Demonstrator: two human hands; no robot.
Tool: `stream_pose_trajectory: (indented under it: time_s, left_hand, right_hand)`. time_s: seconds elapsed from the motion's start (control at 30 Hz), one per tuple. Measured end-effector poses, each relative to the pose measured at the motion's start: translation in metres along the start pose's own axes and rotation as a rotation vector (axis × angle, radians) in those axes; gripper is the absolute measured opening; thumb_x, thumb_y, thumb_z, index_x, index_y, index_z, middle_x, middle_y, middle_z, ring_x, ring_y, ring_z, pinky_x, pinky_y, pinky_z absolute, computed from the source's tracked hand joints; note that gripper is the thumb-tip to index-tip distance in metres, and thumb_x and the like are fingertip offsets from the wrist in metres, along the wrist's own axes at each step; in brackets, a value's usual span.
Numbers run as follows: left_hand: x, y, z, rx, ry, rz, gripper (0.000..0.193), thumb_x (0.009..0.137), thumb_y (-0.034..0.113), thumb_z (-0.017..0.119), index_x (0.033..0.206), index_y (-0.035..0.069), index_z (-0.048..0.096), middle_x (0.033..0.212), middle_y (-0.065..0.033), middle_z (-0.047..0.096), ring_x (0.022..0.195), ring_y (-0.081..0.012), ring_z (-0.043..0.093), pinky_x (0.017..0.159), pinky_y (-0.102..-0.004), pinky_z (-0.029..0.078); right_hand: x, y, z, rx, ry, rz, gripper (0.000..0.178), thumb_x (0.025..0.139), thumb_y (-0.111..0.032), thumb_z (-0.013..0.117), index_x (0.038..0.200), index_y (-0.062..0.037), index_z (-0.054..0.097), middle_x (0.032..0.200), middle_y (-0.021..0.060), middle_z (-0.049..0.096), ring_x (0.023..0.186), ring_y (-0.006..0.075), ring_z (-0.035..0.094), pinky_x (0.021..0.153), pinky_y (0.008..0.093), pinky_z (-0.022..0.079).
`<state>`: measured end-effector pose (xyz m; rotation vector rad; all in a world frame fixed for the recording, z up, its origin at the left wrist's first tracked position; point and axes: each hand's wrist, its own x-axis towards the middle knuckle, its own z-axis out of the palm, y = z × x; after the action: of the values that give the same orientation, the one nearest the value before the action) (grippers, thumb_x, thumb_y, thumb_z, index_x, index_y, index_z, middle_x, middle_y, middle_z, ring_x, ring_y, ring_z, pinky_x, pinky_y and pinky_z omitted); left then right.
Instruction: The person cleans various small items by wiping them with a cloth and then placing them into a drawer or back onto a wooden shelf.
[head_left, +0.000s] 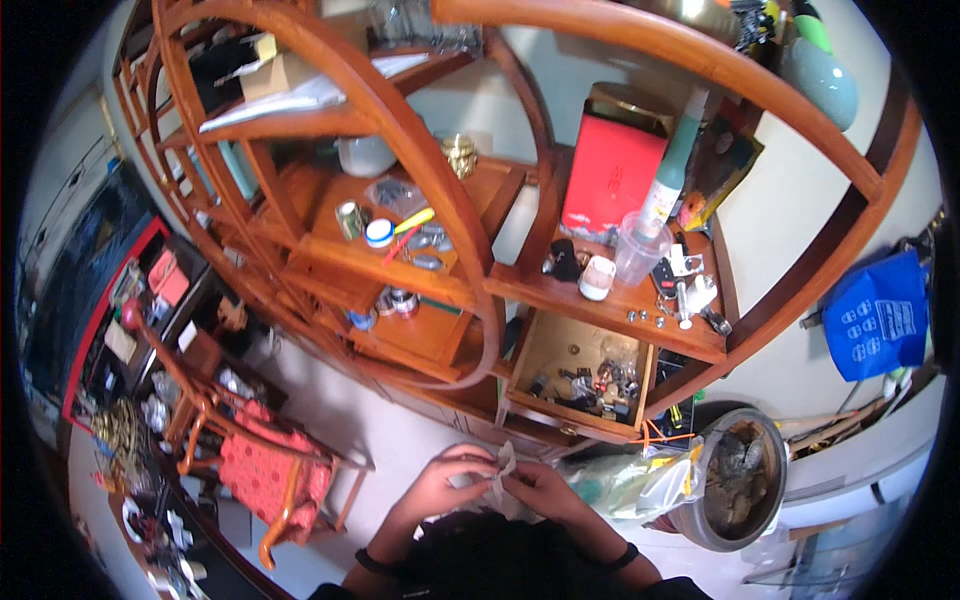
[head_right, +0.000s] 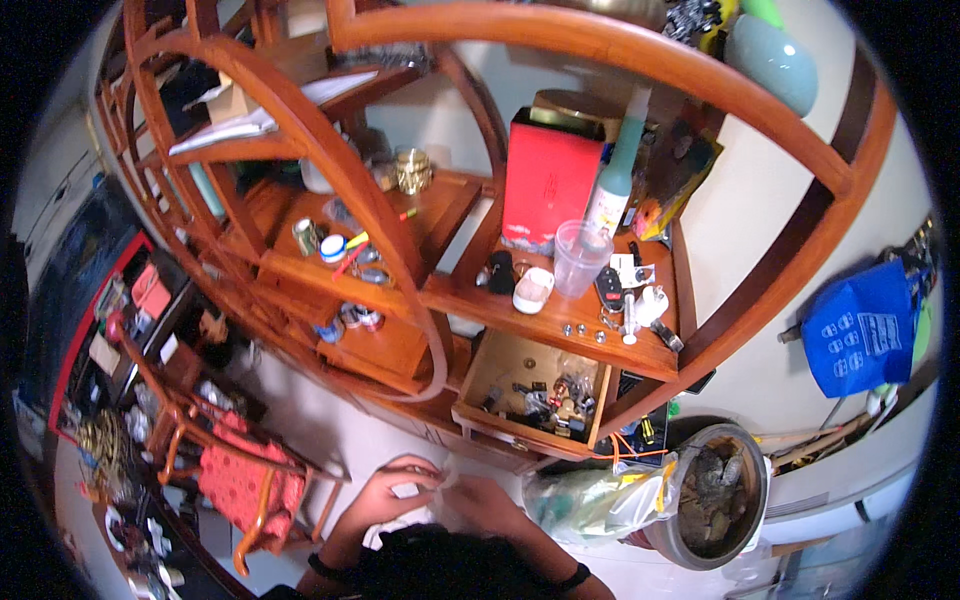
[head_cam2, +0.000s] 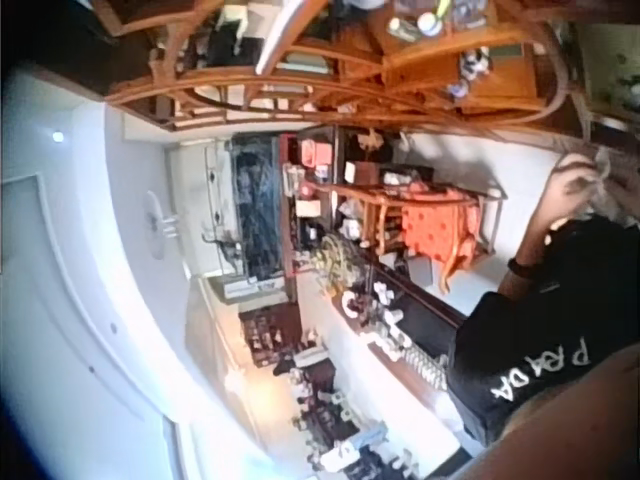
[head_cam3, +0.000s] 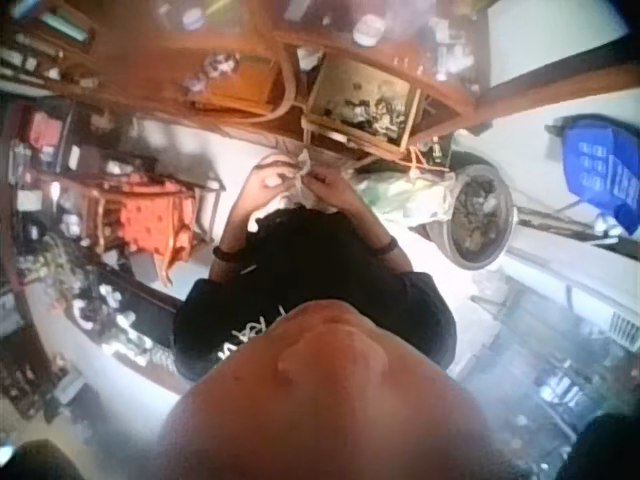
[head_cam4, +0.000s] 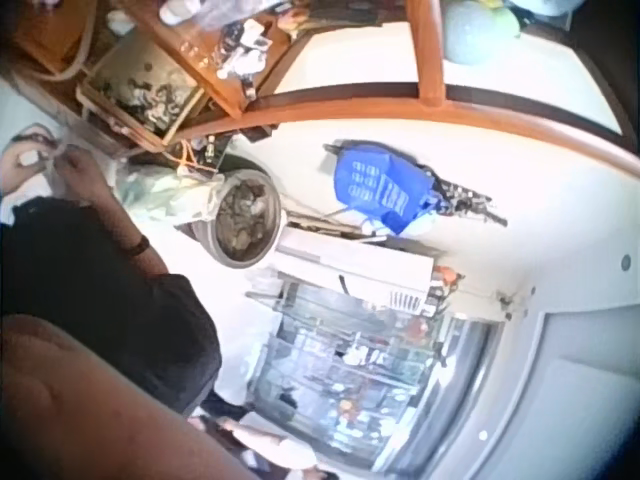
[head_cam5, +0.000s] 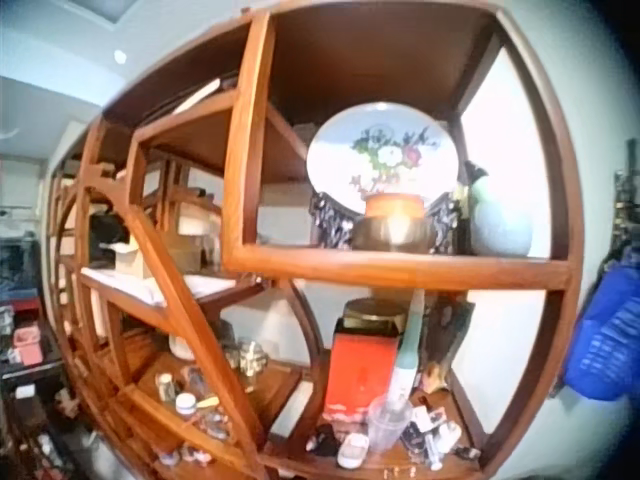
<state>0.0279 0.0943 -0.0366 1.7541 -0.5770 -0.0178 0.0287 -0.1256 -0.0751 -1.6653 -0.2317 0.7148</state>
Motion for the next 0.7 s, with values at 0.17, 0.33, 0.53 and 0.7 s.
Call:
stream_pose_trajectory:
  time_s: [0.17,0.33,0.53,0.7]
  left_hand:
    - [-0.014,-0.016,-0.019,0.061,-0.11,-0.022,0.029,0.076,0.0,0.074,0.104,0.002,0.068,0.106,-0.0125,0.065,0.101,-0.026,0.061,0.088,-0.034,0.048]
    - [-0.027,-0.033,-0.03,0.045,-0.179,-0.079,0.032,0.079,0.004,0.073,0.11,0.001,0.066,0.107,-0.0113,0.063,0.102,-0.0243,0.061,0.089,-0.0329,0.048]
    - [-0.024,-0.032,-0.028,-0.038,-0.21,-0.029,0.039,0.081,0.007,0.071,0.118,0.002,0.062,0.115,-0.0136,0.058,0.109,-0.0251,0.057,0.093,-0.0321,0.045]
    - [-0.026,-0.038,-0.028,0.021,-0.241,-0.003,0.041,0.084,0.011,0.068,0.123,0.004,0.058,0.119,-0.0152,0.054,0.112,-0.0285,0.055,0.095,-0.0348,0.044]
  right_hand:
    - [0.018,0.039,0.033,-0.002,0.106,-0.077,0.024,0.095,-0.017,0.057,0.112,-0.0008,0.06,0.096,0.0018,0.064,0.084,0.0084,0.057,0.073,0.0256,0.047]
    - [0.025,0.038,0.064,0.519,0.215,-0.025,0.026,0.094,-0.014,0.058,0.117,-0.0003,0.058,0.105,0.0045,0.064,0.093,0.0126,0.06,0.083,0.0282,0.049]
    - [0.019,0.02,0.07,0.785,0.272,-0.053,0.028,0.094,-0.011,0.057,0.12,-0.0002,0.057,0.108,0.0061,0.064,0.096,0.0149,0.062,0.086,0.0299,0.05]
    - [0.018,0.035,0.081,0.654,0.298,-0.156,0.031,0.099,-0.009,0.041,0.126,0.001,0.053,0.115,0.0084,0.062,0.102,0.0158,0.06,0.089,0.0284,0.048]
